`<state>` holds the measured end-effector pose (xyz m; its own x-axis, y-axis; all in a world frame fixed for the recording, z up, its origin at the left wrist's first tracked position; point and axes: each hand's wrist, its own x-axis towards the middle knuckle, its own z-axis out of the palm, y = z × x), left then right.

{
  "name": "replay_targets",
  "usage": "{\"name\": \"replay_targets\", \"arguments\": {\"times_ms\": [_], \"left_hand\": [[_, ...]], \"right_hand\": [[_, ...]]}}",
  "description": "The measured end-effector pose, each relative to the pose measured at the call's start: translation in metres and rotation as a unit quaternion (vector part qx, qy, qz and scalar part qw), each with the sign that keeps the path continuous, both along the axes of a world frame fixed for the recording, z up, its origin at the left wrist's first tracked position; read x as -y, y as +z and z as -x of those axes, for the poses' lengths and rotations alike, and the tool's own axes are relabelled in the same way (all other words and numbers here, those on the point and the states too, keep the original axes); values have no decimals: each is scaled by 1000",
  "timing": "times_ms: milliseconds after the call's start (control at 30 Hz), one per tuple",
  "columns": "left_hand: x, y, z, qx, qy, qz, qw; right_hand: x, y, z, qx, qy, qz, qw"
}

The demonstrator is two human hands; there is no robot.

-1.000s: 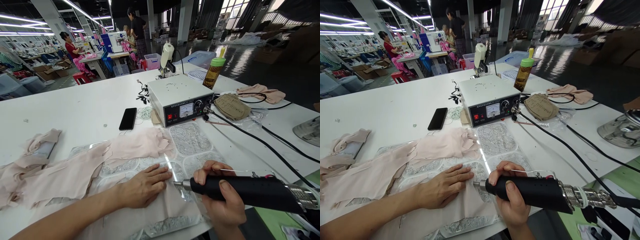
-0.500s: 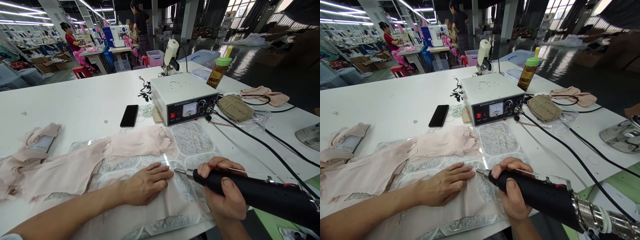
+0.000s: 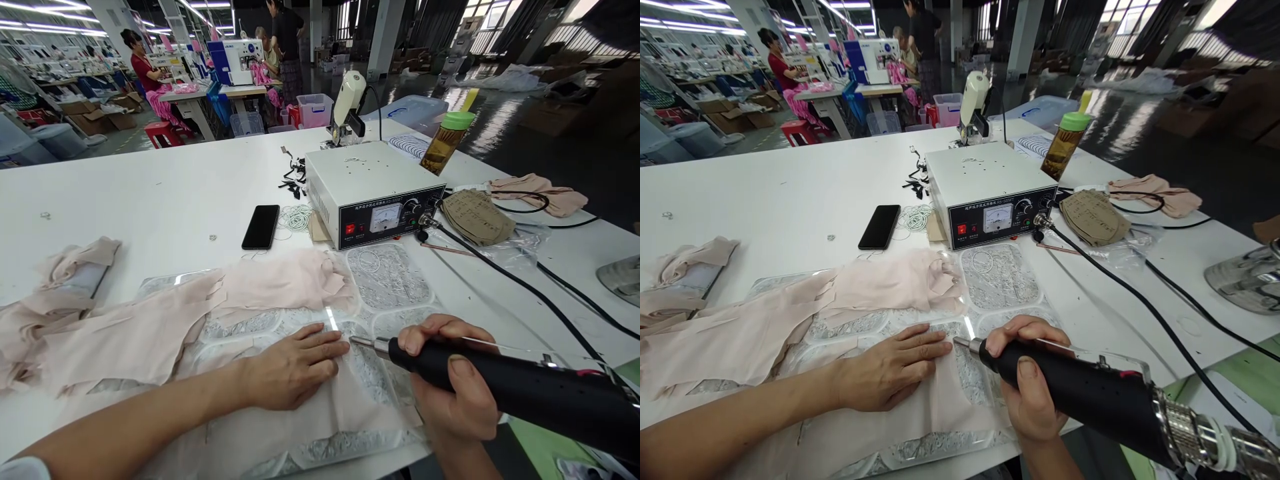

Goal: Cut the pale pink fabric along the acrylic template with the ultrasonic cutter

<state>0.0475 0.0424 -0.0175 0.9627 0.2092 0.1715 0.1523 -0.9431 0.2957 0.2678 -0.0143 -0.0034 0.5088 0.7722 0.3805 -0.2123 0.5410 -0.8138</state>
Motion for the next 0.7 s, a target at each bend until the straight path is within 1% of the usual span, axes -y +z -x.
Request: {"name": "replay_targets", "arguments": {"times_ms": [267,700], "left_hand": [[1,1,-1,11,2,1,1000],[1,0,-1,5,3,-6,1000]], "right_hand": [[0,2,1,6,0,0,1000],[0,1,0,-5,0,4,1000]]}}
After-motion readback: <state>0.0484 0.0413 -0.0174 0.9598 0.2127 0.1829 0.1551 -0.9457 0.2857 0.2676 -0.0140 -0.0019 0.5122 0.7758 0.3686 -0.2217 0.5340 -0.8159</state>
